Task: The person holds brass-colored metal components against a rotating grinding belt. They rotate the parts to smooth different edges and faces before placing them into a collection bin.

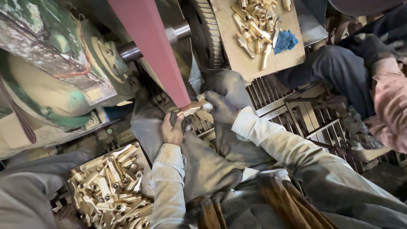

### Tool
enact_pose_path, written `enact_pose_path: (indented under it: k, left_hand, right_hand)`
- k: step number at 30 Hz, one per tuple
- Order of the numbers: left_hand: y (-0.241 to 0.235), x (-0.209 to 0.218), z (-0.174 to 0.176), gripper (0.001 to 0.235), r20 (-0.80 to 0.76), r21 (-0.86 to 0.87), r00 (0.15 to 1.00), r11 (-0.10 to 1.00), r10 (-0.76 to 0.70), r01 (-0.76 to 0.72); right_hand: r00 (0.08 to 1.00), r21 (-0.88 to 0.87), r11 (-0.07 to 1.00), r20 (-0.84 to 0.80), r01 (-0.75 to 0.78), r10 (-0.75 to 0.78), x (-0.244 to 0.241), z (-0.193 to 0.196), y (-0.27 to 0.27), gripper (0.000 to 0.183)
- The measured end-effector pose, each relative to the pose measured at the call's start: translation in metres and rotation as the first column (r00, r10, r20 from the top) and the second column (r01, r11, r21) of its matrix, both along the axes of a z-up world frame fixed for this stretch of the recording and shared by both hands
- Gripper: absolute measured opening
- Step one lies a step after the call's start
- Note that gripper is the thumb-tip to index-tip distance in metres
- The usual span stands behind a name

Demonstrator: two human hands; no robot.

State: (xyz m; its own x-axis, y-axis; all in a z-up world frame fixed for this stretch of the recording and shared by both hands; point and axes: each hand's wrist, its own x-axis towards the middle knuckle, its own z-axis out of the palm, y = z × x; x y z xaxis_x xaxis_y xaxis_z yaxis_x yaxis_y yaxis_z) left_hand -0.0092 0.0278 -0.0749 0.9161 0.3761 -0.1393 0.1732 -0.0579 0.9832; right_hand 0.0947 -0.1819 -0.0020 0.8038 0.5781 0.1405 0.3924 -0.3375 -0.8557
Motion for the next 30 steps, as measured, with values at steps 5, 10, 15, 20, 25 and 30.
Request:
enact_pose_path:
  k: [5,10,15,20,25,30]
  left_hand:
    - [-0.004,0.014,0.017,0.026,-0.338,-0.090,0.940,0.993,0.041,-0.076]
    - [-0.002,0.026,0.018,0.030,-0.393,-0.121,0.917,0.985,0.066,-0.123]
    - [0.007,0.036,0.006,0.033,-0.577,-0.122,0.814,0.980,0.060,-0.159]
    - [0.008,0.017,0.010,0.034,-0.452,-0.178,0.889,0.970,0.068,-0.165]
    - [0.009,-0.001,-0.002,0.045,-0.142,0.041,0.986,0.996,0.088,-0.083]
    - [0.016,0.012,-0.008,0.040,-0.185,0.058,0.982,0.998,0.039,-0.029]
  right_hand:
    - [0.952,-0.090,0.996,-0.303,0.026,-0.052,0.009,-0.020,0.002,0.027]
    - [0.656,-0.097,0.992,-0.744,0.079,-0.125,0.020,-0.085,0.001,0.025]
    - [0.934,-0.293,0.888,-0.166,-0.353,0.317,0.055,-0.143,-0.008,0.058]
    - [0.890,-0.198,0.980,-0.445,0.016,-0.105,0.011,-0.064,0.005,0.022]
    - [0.999,0.075,0.997,-0.028,-0.029,0.031,0.003,-0.003,0.014,0.027]
    - [0.785,-0.038,0.998,-0.616,0.054,-0.066,0.018,-0.041,0.022,0.020]
